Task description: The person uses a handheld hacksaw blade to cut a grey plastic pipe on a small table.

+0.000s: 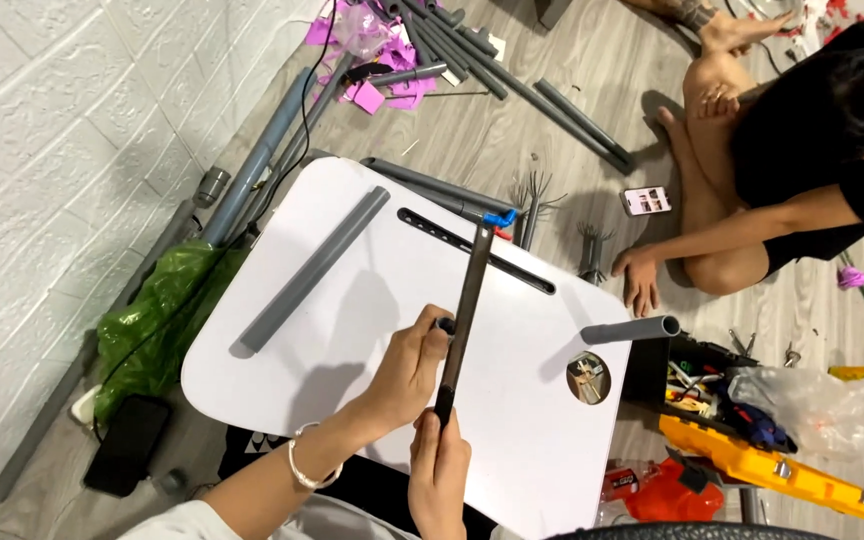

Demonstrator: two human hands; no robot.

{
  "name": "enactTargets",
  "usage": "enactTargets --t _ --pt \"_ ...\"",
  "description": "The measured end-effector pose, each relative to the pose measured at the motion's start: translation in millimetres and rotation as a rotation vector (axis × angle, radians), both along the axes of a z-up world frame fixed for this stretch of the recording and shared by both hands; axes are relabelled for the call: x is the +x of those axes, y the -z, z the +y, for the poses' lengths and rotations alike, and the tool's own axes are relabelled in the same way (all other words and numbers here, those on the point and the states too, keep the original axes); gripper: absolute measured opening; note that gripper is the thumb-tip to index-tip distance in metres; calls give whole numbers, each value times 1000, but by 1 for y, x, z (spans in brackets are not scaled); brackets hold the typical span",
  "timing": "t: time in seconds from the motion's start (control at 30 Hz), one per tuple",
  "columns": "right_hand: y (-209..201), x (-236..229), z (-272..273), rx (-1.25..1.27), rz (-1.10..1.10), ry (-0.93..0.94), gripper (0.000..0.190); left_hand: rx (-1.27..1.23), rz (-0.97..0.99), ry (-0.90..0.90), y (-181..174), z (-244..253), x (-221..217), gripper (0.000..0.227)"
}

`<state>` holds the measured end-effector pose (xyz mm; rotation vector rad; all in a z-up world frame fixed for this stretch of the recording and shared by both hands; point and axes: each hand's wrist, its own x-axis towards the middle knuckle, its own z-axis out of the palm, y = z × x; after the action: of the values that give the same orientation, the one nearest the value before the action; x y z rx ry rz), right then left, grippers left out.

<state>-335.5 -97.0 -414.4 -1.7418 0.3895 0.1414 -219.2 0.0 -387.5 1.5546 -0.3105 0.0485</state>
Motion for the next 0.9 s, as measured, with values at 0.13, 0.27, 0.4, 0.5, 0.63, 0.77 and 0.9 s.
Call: enactTargets --t 0.13,0.27,0.4,0.5,0.63,0.77,0.9 --pt "4 -11 6 -237 -118 -44 23 -73 12 -38 8 6 11 57" --pt "-9 -9 5 -384 -155 -65 13 -118 -22 17 2 -1 -6 59" --pt "-18 -4 4 -397 -228 -12 11 -121 1 98 1 -3 -6 60" --pt "-22 -3 5 -462 -372 -39 9 -136 41 111 -4 -4 -9 61" --pt "-44 6 9 -471 -38 -14 9 -344 128 209 -6 -9 -5 61" --pt "-54 5 15 -555 -354 -68 26 -576 268 331 -2 -7 -3 62" --pt "-33 1 6 -631 -305 -43 40 -547 223 306 0 -11 -3 63"
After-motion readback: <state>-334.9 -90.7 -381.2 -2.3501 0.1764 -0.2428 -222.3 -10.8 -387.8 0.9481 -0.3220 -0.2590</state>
